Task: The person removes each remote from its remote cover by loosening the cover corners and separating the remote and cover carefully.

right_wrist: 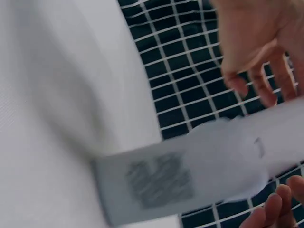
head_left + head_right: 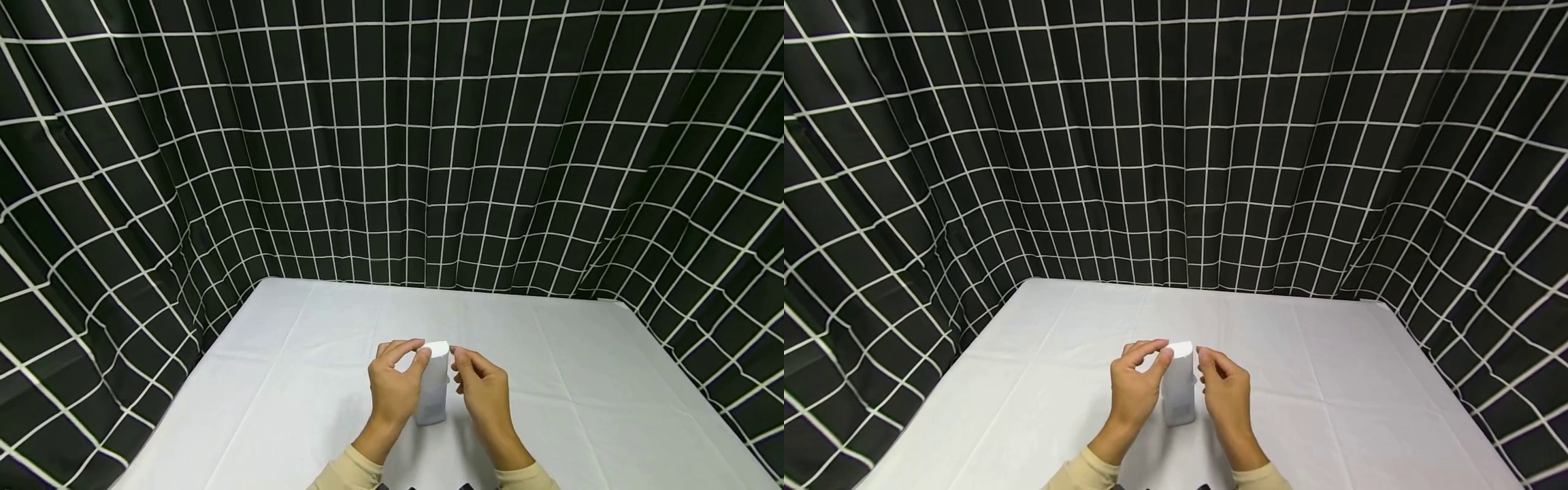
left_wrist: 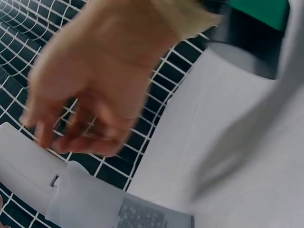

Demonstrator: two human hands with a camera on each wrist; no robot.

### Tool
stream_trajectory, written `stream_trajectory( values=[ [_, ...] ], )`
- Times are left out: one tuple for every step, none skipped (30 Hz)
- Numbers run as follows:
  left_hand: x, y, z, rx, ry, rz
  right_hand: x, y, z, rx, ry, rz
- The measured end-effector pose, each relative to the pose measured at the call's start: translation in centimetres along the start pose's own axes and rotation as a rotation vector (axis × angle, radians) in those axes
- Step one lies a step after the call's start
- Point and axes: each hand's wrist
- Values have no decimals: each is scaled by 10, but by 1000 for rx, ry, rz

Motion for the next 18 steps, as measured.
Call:
stream_trajectory(
  values=[
    [-2,-1,-4,-7,-2,1,-1,0,-3,29,20,15],
    [-5,-2,-9,-10,-2,0,-1,0,-7,48,49,28],
    [-7,-2,-12,-4,-2,-1,0,0,-10,59,77,45],
    [-9,-2,-14,-9,5,3,0,0,-13,69,97,61],
    [-10,-2,-12,-13,10,3,1,1,-15,81,117,76],
    [-10,-2,-7,-16,17,3,1,1,-16,84,134,91],
    [-10,-1,-1,-19,20,4,2,1,-17,91,148,102],
    [-11,-1,5,-20,27,7,3,1,-18,98,157,112],
    [-11,-1,12,-23,31,10,4,2,-18,102,162,124],
    [-12,-1,18,-32,38,13,4,2,-17,115,159,131],
    [-13,-1,25,-30,40,13,5,2,-16,125,157,136],
    [-15,-1,28,-27,42,18,6,2,-16,128,156,143],
    [-16,-1,29,-24,43,25,7,1,-15,133,153,147],
    [-18,-1,30,-21,46,30,8,1,-14,129,151,149],
    [-19,-2,31,-18,47,33,9,0,-13,126,141,149],
    [-20,-2,32,-14,46,38,10,-1,-12,125,133,147],
    [-21,-3,32,-14,51,46,11,-2,-11,111,137,146],
    [-22,-3,32,-14,56,58,11,-2,-10,102,139,145]
  ],
)
Point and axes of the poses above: each hand's wrist, its own y-axis away from the middle knuckle, its own x-axis out of the palm, z = x × y, and after that the axes turned 1 degree about -z, right-handed
